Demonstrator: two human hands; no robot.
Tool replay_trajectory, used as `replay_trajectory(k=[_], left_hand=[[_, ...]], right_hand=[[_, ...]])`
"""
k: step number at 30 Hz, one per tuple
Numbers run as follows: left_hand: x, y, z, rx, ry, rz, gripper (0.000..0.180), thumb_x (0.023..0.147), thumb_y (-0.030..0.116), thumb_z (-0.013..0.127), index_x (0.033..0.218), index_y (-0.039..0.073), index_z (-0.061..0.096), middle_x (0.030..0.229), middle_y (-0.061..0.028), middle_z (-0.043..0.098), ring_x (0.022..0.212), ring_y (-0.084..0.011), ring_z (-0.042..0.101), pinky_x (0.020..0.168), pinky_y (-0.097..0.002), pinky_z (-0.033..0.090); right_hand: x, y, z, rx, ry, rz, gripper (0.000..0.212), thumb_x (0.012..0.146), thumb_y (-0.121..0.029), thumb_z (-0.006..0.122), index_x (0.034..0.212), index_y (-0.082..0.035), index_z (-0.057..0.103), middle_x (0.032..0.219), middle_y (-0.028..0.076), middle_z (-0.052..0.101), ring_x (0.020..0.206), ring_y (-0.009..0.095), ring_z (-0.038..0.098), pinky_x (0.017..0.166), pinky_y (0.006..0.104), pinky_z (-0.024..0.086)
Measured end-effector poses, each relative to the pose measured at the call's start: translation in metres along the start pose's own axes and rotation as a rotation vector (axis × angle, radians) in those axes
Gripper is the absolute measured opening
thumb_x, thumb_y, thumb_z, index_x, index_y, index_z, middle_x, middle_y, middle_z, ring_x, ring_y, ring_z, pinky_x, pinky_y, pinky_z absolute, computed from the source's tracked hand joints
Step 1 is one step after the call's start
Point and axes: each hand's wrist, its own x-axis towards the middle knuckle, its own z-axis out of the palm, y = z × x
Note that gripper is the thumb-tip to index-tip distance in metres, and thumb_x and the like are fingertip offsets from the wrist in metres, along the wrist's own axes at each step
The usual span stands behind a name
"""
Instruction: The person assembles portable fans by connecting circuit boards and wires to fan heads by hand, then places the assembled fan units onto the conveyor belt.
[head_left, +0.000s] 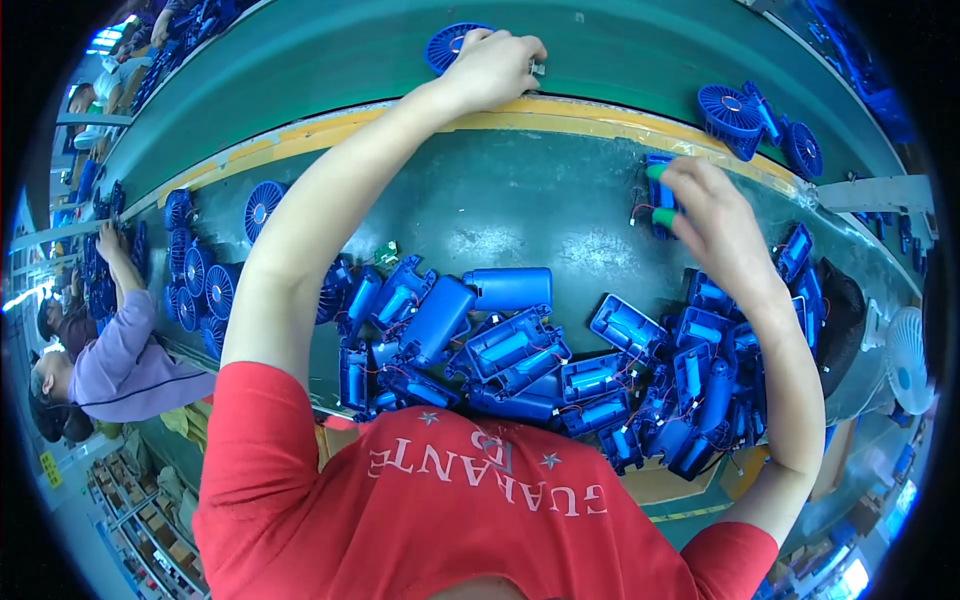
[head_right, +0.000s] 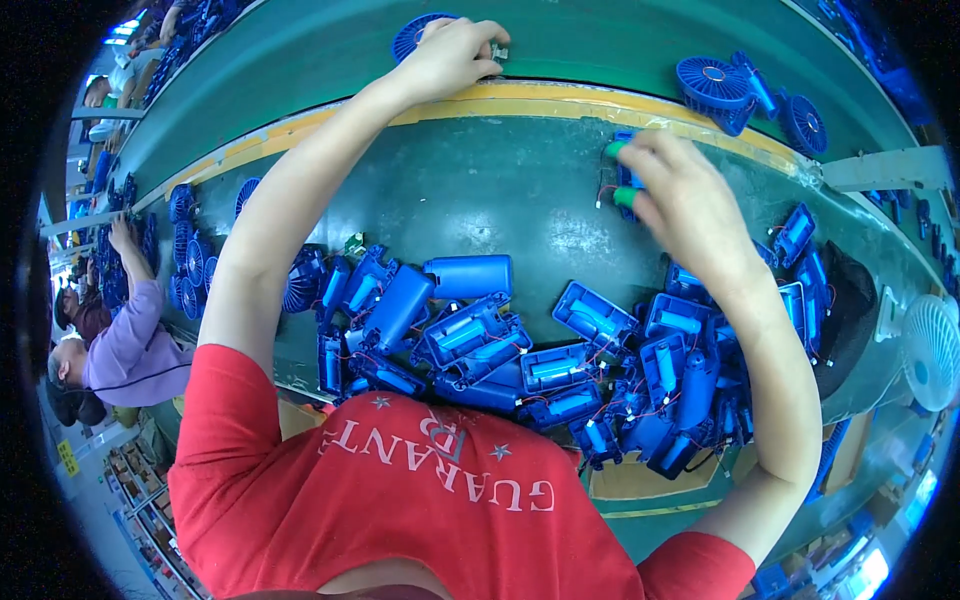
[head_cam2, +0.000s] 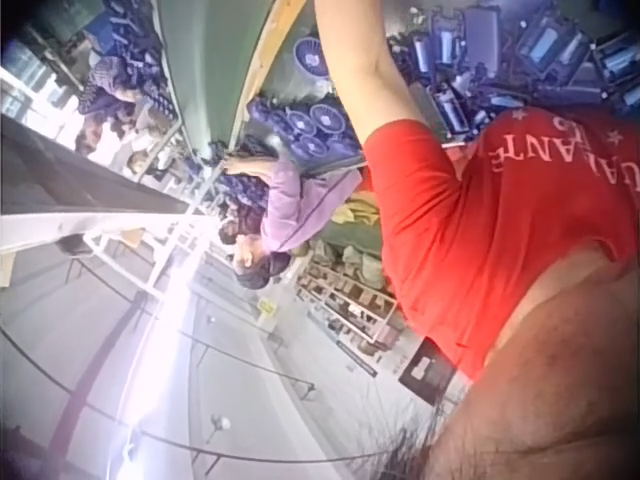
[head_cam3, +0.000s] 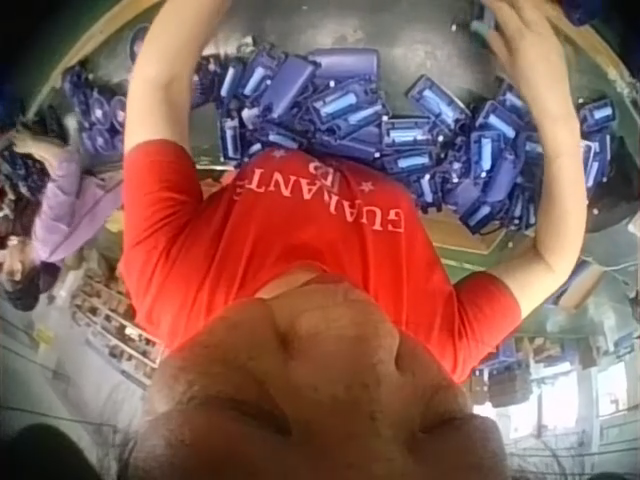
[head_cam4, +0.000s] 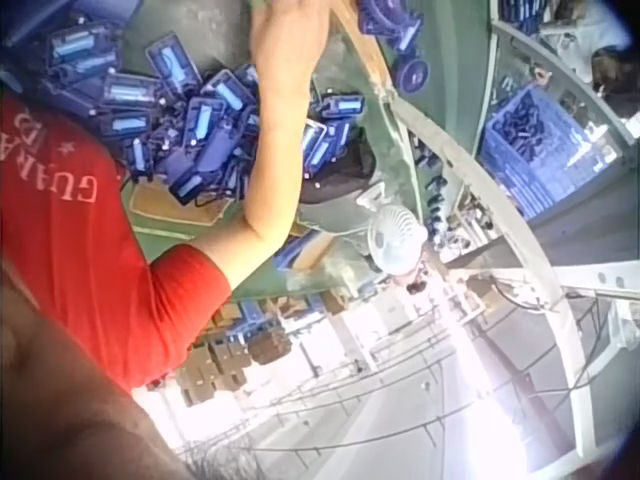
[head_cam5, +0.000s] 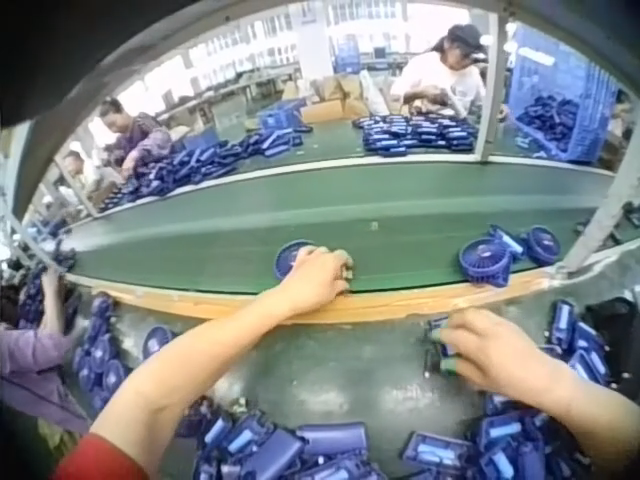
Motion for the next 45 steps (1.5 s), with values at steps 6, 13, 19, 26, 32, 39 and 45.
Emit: replay_trajectory(k=[6,13,19,26,32,39,45], left_hand=[[-0.062,0.033,-0.041,-0.126,0.11,-0.038,0.044,0.114,0.012,0.082,0.158,0.014,0.077,0.111,-0.0075,0.088,0.116,-0.032,0.08,0.12,-0.0552,0.05],[-0.115,0.055,-0.072,-0.677,-0.05,-0.231,0.032,0.119,0.003,0.076,0.151,0.004,0.075,0.115,-0.0056,0.086,0.112,-0.0185,0.084,0.098,-0.0385,0.066],[-0.127,0.085,-0.086,-1.212,-0.169,-0.312,0.03,0.118,-0.001,0.08,0.148,0.001,0.077,0.117,-0.0013,0.085,0.108,-0.0079,0.082,0.101,-0.0273,0.067],[-0.124,0.115,-0.09,-1.431,-0.236,-0.278,0.031,0.116,0.002,0.087,0.147,0.001,0.081,0.121,-0.0016,0.086,0.115,-0.0091,0.082,0.106,-0.0281,0.068],[-0.122,0.121,-0.088,-1.519,-0.274,-0.303,0.031,0.122,0.005,0.08,0.152,0.001,0.082,0.135,-0.0067,0.089,0.121,-0.013,0.084,0.114,-0.0312,0.069],[-0.121,0.126,-0.092,-1.515,-0.301,-0.317,0.031,0.122,0.005,0.081,0.152,0.001,0.083,0.134,-0.0089,0.09,0.122,-0.0144,0.086,0.114,-0.0326,0.07],[-0.126,0.118,-0.085,-1.599,-0.282,-0.255,0.031,0.116,0.0,0.087,0.146,0.001,0.079,0.135,-0.0081,0.087,0.126,-0.015,0.084,0.114,-0.0323,0.069]], right_hand=[[0.021,-0.038,0.039,-0.465,-0.088,-0.239,0.03,0.104,-0.018,0.074,0.13,-0.009,0.087,0.153,0.012,0.077,0.159,0.035,0.066,0.136,0.0538,0.052],[0.045,-0.029,0.049,-0.104,-0.081,-0.119,0.017,0.102,-0.01,0.079,0.117,-0.003,0.081,0.13,0.014,0.081,0.142,0.036,0.073,0.124,0.0485,0.058],[0.051,-0.045,0.044,0.669,-0.044,0.369,0.018,0.121,-0.01,0.075,0.136,0.0,0.078,0.119,0.012,0.091,0.111,0.02,0.086,0.102,0.0359,0.065],[0.054,-0.074,0.03,1.017,-0.036,0.479,0.023,0.124,-0.013,0.077,0.142,-0.001,0.084,0.11,0.0,0.087,0.101,0.004,0.076,0.09,0.0241,0.059],[0.051,-0.08,0.02,0.955,-0.025,0.489,0.02,0.124,-0.015,0.078,0.138,-0.005,0.089,0.104,-0.003,0.084,0.093,0.002,0.068,0.082,0.0227,0.052],[0.053,-0.08,0.018,0.972,-0.074,0.501,0.019,0.125,-0.018,0.079,0.135,-0.005,0.089,0.102,-0.005,0.083,0.093,0.002,0.067,0.081,0.0231,0.052],[0.055,-0.078,0.032,1.057,-0.056,0.472,0.018,0.124,-0.019,0.081,0.132,-0.005,0.09,0.103,-0.005,0.084,0.095,0.003,0.068,0.086,0.0243,0.054]])
